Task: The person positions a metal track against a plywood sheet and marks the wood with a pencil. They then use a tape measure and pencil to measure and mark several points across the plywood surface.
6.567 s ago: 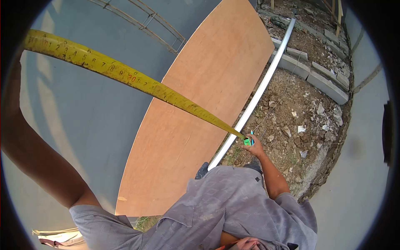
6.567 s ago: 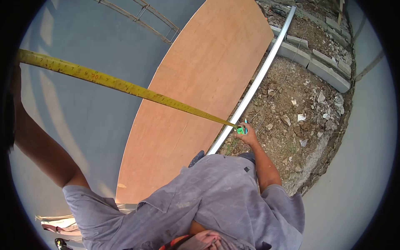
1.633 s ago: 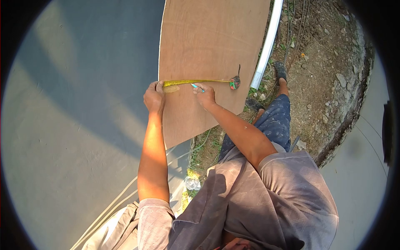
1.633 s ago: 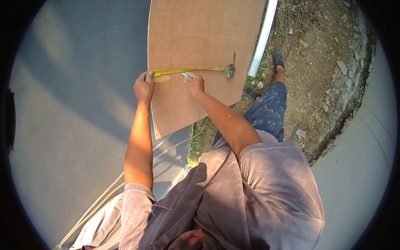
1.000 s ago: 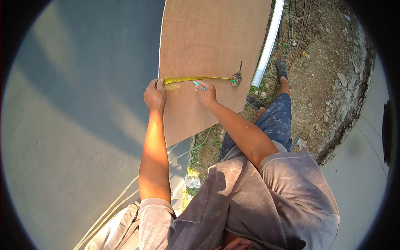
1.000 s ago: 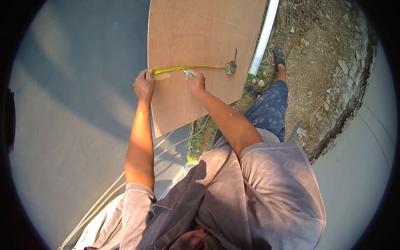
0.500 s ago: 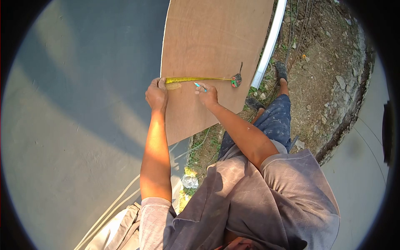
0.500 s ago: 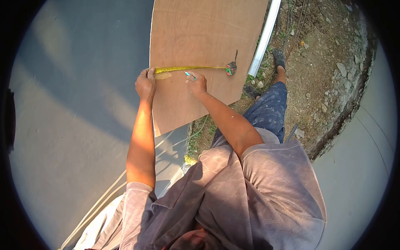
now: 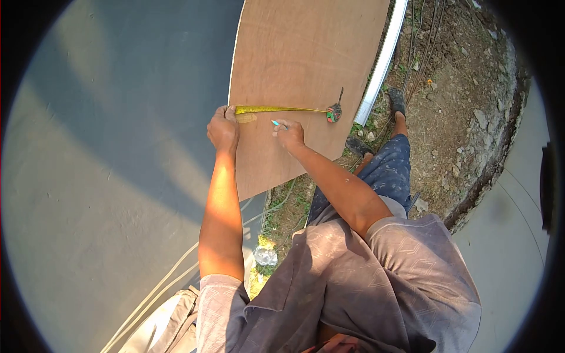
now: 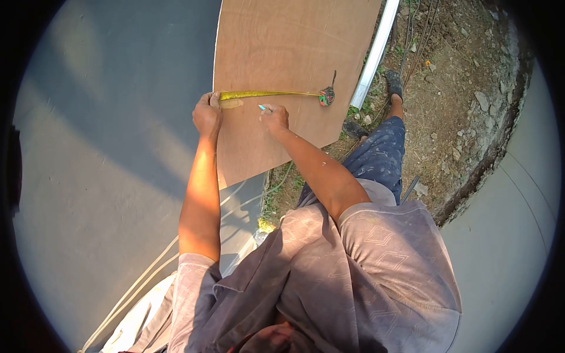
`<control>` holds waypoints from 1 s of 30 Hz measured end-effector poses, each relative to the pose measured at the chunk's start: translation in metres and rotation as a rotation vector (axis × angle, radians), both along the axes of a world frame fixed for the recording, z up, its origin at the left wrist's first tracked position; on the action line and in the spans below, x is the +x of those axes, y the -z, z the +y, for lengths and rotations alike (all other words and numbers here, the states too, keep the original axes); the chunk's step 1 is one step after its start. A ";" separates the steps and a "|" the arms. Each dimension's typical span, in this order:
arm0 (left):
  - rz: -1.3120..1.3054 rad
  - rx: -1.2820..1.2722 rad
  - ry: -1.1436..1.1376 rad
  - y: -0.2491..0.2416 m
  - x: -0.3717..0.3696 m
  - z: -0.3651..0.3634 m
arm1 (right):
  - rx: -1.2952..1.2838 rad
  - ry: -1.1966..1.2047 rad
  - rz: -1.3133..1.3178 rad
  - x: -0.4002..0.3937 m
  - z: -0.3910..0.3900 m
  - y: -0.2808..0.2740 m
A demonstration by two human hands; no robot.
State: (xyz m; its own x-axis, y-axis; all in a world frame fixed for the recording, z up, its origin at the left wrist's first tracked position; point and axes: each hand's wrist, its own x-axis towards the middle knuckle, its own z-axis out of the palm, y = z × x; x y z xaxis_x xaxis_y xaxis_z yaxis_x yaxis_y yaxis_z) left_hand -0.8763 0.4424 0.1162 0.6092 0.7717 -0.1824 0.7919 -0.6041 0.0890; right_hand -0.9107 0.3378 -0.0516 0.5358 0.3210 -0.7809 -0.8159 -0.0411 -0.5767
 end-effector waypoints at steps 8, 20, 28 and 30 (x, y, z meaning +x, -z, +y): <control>-0.117 -0.053 0.050 0.000 -0.013 -0.004 | 0.030 0.027 -0.294 0.049 -0.121 0.010; -0.727 -0.346 0.419 -0.010 -0.046 -0.123 | -0.419 0.137 -0.361 0.091 -0.474 -0.029; -0.852 -0.362 0.594 -0.198 0.004 -0.188 | -0.309 -0.623 -0.663 0.127 -0.356 -0.018; -0.885 -0.355 0.621 -0.248 0.015 -0.209 | -0.257 -0.693 -0.686 0.137 -0.334 -0.007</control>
State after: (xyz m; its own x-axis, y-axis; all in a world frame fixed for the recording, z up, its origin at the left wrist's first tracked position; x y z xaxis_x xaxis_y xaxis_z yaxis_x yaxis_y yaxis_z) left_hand -0.8614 0.2338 0.3638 0.8916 0.2822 0.3541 -0.0617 -0.6990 0.7125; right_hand -0.7733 0.0034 -0.0446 0.6544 0.5976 -0.4634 -0.0602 -0.5697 -0.8196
